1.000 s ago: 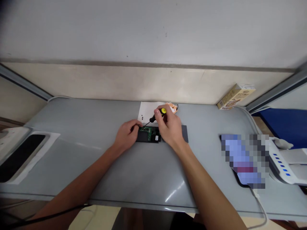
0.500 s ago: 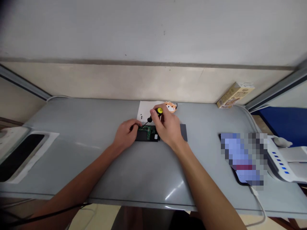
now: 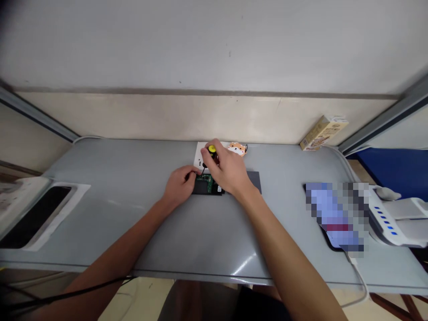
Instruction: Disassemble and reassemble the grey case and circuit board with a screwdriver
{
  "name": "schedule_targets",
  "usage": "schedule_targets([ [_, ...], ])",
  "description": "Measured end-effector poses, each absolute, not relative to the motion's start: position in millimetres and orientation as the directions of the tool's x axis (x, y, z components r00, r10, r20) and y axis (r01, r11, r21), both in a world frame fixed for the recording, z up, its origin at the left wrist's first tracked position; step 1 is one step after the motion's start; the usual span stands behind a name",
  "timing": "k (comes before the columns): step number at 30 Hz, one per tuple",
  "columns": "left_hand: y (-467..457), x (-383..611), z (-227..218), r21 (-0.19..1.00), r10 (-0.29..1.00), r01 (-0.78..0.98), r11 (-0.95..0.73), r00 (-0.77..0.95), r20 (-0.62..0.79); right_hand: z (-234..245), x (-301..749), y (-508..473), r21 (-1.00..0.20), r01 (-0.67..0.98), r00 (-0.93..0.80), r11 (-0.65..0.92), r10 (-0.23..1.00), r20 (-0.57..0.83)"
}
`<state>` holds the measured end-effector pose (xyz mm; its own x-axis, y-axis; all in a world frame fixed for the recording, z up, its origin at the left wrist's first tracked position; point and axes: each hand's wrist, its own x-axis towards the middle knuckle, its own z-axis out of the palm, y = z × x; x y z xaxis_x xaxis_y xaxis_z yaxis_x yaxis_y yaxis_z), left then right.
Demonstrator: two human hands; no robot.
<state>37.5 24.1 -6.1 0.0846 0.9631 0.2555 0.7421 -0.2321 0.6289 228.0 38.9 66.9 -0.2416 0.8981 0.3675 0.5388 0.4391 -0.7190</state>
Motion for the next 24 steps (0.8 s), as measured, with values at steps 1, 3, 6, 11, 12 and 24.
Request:
schedule_targets([
  [1, 23.9, 37.5, -6.1, 0.629, 0.963, 0.742, -0.233, 0.084, 0.256, 70.2, 225.1, 41.1, -0.707, 0.541, -0.261, 0.456, 0.89, 0.375],
  [3, 23.8, 37.3, -6.4, 0.63, 0.962, 0.74, -0.235, 0.086, 0.258, 76.1, 218.0, 46.7, -0.68, 0.547, -0.286, 0.489, 0.872, 0.397],
  [6, 24.5, 36.6, -7.3, 0.64, 0.96, 0.729, -0.243, 0.089, 0.264, 79.8, 205.3, 56.5, -0.659, 0.517, -0.269, 0.546, 0.835, 0.481],
  [11, 26.4, 35.6, -7.0, 0.637, 0.957, 0.724, -0.265, 0.115, 0.267, 71.9, 190.5, 67.6, -0.878, 0.05, -0.268, 0.477, 0.853, 0.448],
  [12, 26.7, 35.7, -6.5, 0.633, 0.957, 0.726, -0.266, 0.118, 0.267, 69.7, 189.5, 68.7, -0.907, -0.056, -0.303, 0.418, 0.858, 0.414],
  [24, 25.2, 34.7, -4.9, 0.631, 0.957, 0.728, -0.267, 0.125, 0.261, 62.5, 191.9, 76.8, -0.917, -0.378, -0.329, 0.129, 0.907, 0.263],
])
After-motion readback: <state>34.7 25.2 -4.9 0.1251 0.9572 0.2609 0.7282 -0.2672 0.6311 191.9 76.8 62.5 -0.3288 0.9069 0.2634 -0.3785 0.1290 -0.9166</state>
